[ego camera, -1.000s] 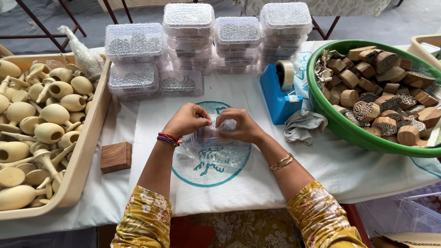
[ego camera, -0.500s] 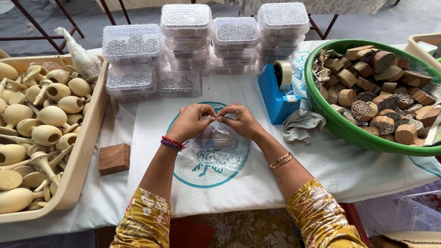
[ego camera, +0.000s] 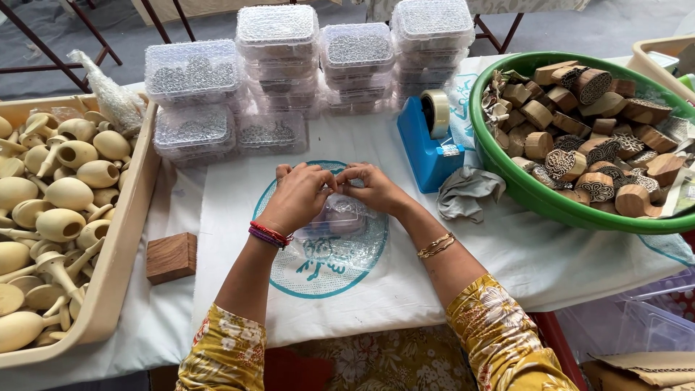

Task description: Packing small wooden objects and stamps into plastic containers and bubble wrap for shipping.

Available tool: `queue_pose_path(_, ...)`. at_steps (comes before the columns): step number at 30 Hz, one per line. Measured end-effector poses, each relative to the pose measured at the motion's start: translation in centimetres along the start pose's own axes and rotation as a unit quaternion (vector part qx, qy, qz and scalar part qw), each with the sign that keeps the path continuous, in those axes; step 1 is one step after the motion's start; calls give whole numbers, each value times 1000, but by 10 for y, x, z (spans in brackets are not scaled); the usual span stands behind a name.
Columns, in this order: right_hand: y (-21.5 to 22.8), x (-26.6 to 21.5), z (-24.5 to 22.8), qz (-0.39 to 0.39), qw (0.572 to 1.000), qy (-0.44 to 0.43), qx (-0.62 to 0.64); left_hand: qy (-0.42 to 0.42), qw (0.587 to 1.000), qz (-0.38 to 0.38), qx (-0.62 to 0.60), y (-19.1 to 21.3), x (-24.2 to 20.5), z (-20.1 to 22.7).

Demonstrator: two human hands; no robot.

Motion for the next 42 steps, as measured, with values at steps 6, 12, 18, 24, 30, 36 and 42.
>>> queue_pose_path(6, -4, 2, 1, 83, 994, -63, 35, 56, 998, -21, -26, 1, 2, -2)
queue_pose_path(12, -12, 4, 21, 56, 980, -114, 150, 12, 995, -56, -80, 10, -1, -11)
queue_pose_path(18, -5, -5, 3, 65, 988, -58, 127, -77, 946, -72, -306, 7, 6, -51)
queue_pose_path(24, 7, -16, -36, 77, 990, -13, 118, 2, 890, -30, -454, 8, 8, -55)
queue_pose_path(30, 17, -34, -70, 154, 951, 164, -212, 57, 956, -17, -289, 4, 9, -37)
queue_pose_path(36, -7, -39, -91, -74, 956, 32, -281, -16, 957, 120, -264, 7, 9, -42)
queue_pose_path(42, -14, -33, -82, -10, 901, 68, -428, 23, 974, 64, -217, -10, 10, -96)
Point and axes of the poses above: each hand's wrist, its own x-axis towards the middle knuckle, its own y-axis out of the back of the hand, z = x × y, the point moved 1 cm from there along x, towards the middle knuckle, and after that the axes turned 4 degrees about -x, right-handed, at the moved point
